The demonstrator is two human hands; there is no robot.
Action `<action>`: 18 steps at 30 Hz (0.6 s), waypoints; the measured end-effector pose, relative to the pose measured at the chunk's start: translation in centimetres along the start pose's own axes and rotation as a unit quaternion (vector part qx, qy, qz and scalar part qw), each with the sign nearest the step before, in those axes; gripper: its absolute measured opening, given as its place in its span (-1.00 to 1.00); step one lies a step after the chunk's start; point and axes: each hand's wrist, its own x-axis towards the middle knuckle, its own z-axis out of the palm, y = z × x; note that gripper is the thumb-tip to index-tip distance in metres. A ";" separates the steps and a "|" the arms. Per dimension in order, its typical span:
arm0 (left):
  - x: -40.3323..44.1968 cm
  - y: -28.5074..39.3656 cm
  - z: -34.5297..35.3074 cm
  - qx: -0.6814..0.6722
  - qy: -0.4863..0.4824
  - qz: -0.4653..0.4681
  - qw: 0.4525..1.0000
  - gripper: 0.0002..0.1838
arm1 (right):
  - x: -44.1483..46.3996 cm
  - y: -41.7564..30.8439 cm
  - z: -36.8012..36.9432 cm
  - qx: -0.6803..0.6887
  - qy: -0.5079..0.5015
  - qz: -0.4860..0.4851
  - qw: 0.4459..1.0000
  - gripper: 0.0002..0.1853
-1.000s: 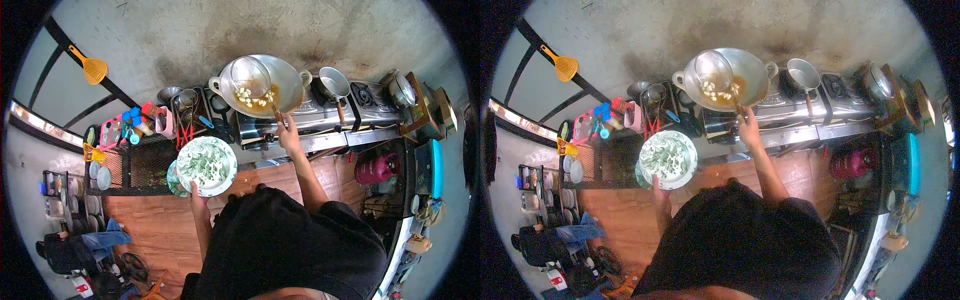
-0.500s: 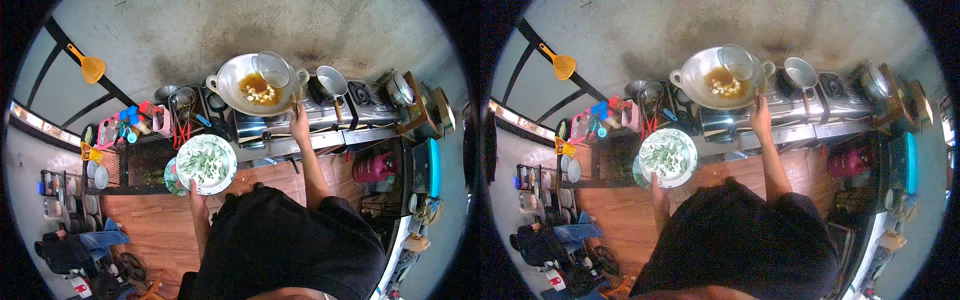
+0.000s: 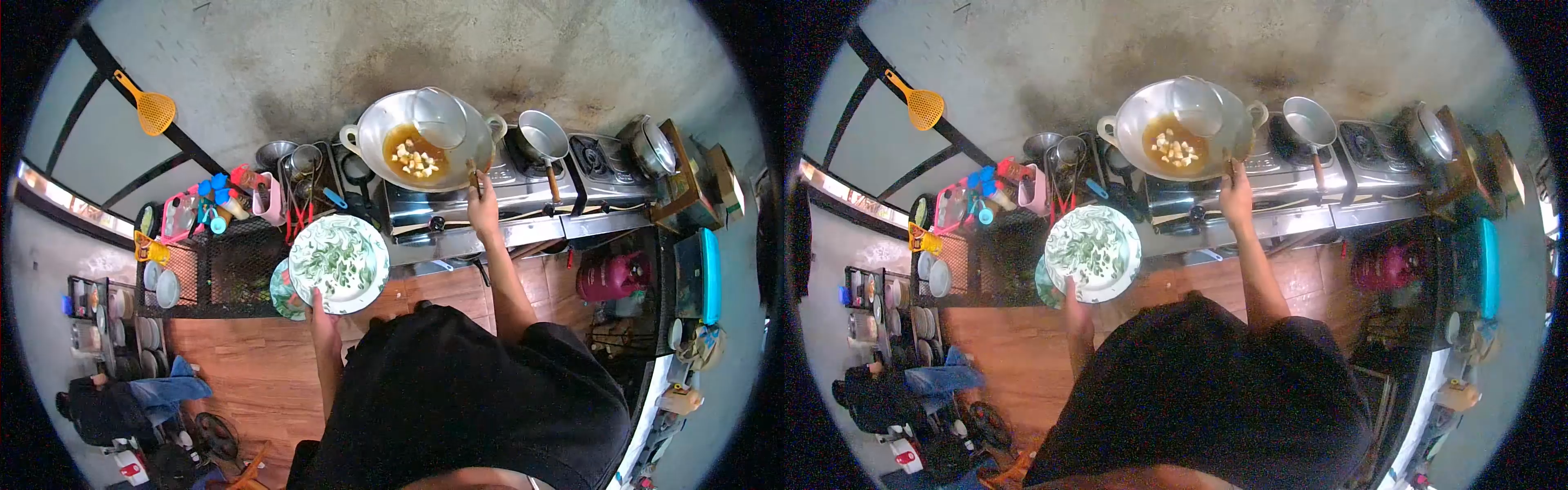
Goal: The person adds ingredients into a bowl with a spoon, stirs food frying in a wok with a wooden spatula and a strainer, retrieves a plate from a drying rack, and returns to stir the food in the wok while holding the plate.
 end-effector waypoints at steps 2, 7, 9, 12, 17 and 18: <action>-0.2 0.2 0.2 0.014 -0.004 0.003 1.000 -0.44 | 0.3 -0.5 -0.3 -0.078 0.033 0.026 0.996 -0.55; -2.1 2.6 3.3 0.060 0.055 0.005 0.997 -0.43 | 1.4 0.2 -1.0 -0.093 -0.007 0.040 0.995 -0.55; -2.1 2.8 3.2 0.069 0.061 0.003 0.996 -0.42 | 1.2 0.6 -0.8 -0.042 -0.023 0.058 0.997 -0.56; -1.8 2.6 2.8 0.056 0.077 -0.014 0.995 -0.40 | 0.4 -0.4 -0.7 0.000 -0.006 0.033 0.999 -0.56; -2.4 3.2 3.7 0.054 0.090 0.004 0.995 -0.39 | 1.2 0.9 -0.5 -0.038 0.018 0.059 0.997 -0.59; -2.2 3.1 3.6 0.053 0.089 0.005 0.995 -0.39 | 1.3 0.8 -0.5 0.025 -0.007 0.101 0.995 -0.59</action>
